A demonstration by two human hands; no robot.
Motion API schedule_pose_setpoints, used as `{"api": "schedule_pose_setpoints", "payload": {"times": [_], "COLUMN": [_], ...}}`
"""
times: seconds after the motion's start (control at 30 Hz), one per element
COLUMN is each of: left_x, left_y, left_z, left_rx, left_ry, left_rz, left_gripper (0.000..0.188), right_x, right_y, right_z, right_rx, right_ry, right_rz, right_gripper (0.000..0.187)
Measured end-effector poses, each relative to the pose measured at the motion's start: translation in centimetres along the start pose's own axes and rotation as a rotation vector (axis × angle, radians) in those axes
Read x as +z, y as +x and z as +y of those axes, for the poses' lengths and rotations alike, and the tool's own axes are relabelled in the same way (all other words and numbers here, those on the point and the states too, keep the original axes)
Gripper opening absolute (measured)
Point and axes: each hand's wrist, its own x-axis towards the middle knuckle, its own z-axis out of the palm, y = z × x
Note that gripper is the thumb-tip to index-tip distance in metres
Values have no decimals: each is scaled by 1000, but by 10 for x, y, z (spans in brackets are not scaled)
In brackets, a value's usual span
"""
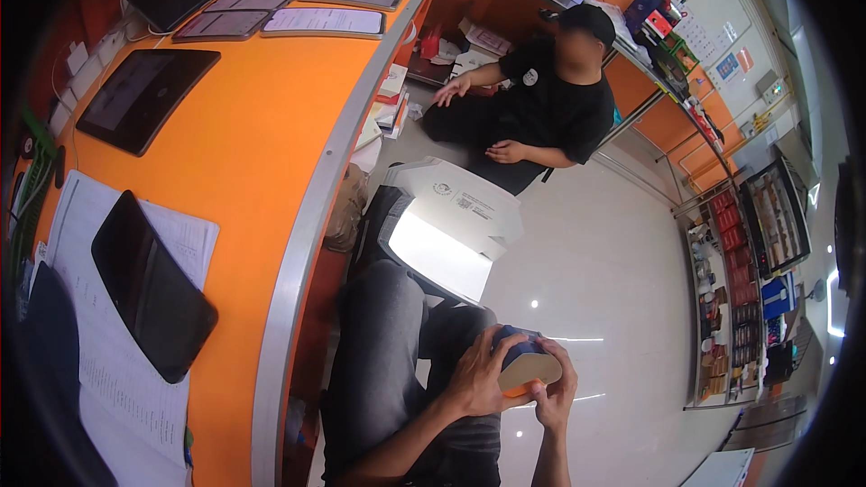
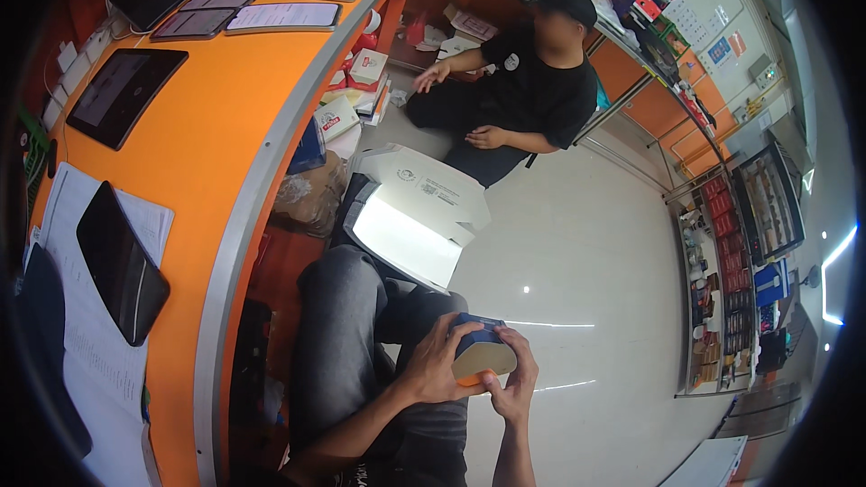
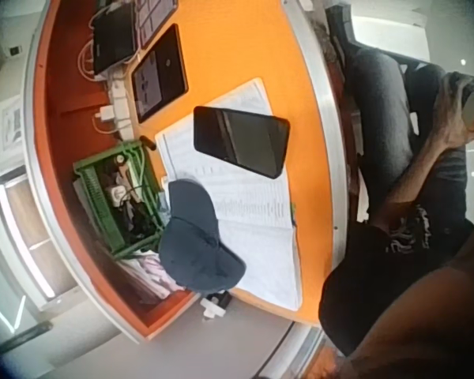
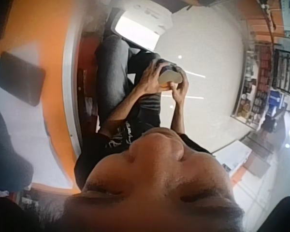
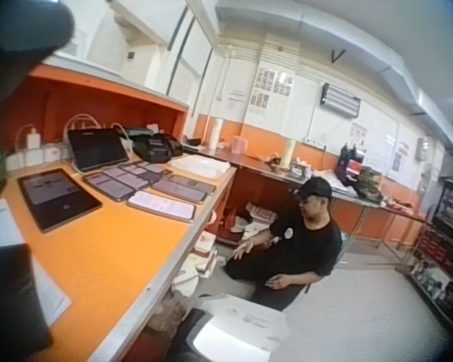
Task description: The person assembles cardboard food boxes by hand, folding the flaps and interlocking the tabs to create three-dimensional containers from flat sheets.
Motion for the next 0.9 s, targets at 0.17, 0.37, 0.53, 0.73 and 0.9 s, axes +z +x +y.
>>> {"api": "schedule_pose_setpoints", "payload": {"times": [0.17, 0.37, 0.53, 0.73, 0.9], "left_x": [-2, -3, -5, -3, 0], "left_y": [1, 1, 2, 7, 7], "left_z": [3, 1, 0, -1, 0], "left_rx": [3, 6, 11, 25, -26], "left_ry": [-45, -64, -81, -80, -111], "left_rz": [6, 19, 13, 21, -26], "left_gripper": [98, 95, 94, 98, 104], "right_x": [0, 2, 1, 0, -6], "right_y": [2, 5, 13, 9, 9], "right_z": [-6, -3, -15, -10, -2], "right_rx": [-19, -45, -24, 101, 58], "right_ry": [-14, -90, -278, 91, 13], "right_rz": [8, -7, -76, -17, -60], "right_gripper": [66, 69, 69, 66, 67]}}
